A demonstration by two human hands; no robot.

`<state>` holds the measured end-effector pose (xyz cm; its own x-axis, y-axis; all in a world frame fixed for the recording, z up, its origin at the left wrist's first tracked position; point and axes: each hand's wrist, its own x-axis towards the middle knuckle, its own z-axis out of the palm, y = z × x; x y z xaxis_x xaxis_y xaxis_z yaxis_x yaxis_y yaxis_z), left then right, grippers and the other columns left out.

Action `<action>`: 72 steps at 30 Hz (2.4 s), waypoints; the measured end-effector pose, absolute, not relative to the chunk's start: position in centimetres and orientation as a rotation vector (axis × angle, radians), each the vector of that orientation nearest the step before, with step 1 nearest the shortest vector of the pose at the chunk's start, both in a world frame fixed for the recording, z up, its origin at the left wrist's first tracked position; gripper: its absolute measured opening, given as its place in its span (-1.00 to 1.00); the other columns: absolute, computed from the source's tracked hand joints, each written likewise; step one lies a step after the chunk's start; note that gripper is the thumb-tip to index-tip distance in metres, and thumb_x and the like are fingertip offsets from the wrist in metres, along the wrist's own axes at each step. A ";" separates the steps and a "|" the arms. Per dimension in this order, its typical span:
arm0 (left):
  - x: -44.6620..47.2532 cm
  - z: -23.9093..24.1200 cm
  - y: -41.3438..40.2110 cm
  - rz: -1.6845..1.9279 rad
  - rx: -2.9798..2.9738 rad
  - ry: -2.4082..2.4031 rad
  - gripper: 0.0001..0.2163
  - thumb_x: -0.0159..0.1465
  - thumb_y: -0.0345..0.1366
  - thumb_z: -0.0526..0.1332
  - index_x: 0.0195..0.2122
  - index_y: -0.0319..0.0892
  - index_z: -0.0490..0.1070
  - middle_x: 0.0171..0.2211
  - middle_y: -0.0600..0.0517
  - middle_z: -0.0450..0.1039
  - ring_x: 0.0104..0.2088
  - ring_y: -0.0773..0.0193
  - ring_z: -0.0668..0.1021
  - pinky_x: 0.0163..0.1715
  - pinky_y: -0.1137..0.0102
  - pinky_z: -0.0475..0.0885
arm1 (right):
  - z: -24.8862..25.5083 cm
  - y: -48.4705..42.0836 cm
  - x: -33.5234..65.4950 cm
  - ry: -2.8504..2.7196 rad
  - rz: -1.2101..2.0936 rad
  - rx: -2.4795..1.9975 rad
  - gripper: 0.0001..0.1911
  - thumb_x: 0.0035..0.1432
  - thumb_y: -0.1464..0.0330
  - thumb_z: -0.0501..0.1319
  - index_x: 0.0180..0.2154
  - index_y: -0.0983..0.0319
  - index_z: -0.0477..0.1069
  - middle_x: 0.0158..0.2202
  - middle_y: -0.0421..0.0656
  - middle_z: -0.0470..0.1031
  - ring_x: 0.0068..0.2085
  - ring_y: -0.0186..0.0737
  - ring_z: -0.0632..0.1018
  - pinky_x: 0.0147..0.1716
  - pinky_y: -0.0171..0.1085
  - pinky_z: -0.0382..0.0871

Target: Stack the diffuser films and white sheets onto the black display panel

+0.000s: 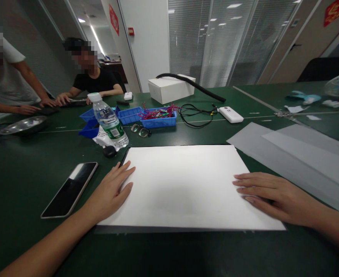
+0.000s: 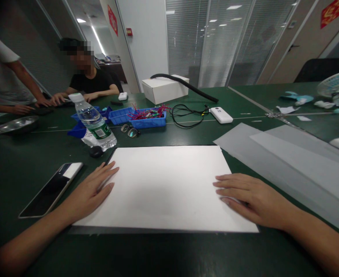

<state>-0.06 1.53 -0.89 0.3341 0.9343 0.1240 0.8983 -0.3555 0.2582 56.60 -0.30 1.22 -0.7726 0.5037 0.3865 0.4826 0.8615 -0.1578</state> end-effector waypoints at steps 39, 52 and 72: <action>-0.1 -1.1 1.6 0.336 2.435 1.707 -0.38 0.55 0.10 0.01 0.48 -0.13 0.35 0.58 -0.13 0.13 0.58 -0.26 0.15 0.51 -0.26 0.15 | 1.1 -0.2 57.0 -2.607 0.124 -0.763 -0.57 0.45 0.41 0.25 0.27 0.07 0.57 0.27 -0.17 0.51 0.29 -0.11 0.56 0.24 -0.09 0.62; 0.0 -1.0 1.5 0.349 2.457 1.692 -0.36 0.55 0.12 -0.01 0.47 -0.17 0.36 0.57 -0.18 0.16 0.58 -0.25 0.16 0.51 -0.25 0.13 | 1.1 -0.2 56.9 -2.597 0.162 -0.771 -0.57 0.44 0.40 0.25 0.27 0.06 0.56 0.28 -0.18 0.51 0.29 -0.11 0.55 0.23 -0.09 0.63; -0.1 -1.1 1.6 0.372 2.474 1.688 -0.37 0.54 0.13 0.01 0.45 -0.15 0.39 0.56 -0.18 0.18 0.56 -0.29 0.20 0.49 -0.27 0.18 | 1.3 -0.3 56.8 -2.589 0.199 -0.814 -0.60 0.45 0.38 0.26 0.24 0.04 0.59 0.25 -0.19 0.52 0.28 -0.13 0.56 0.24 -0.10 0.62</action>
<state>-0.06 1.61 -1.14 0.3464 0.9286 0.1328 0.8984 -0.3691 0.2381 56.80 -0.27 1.33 -0.7418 0.5744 0.3462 0.5146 0.8185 -0.2553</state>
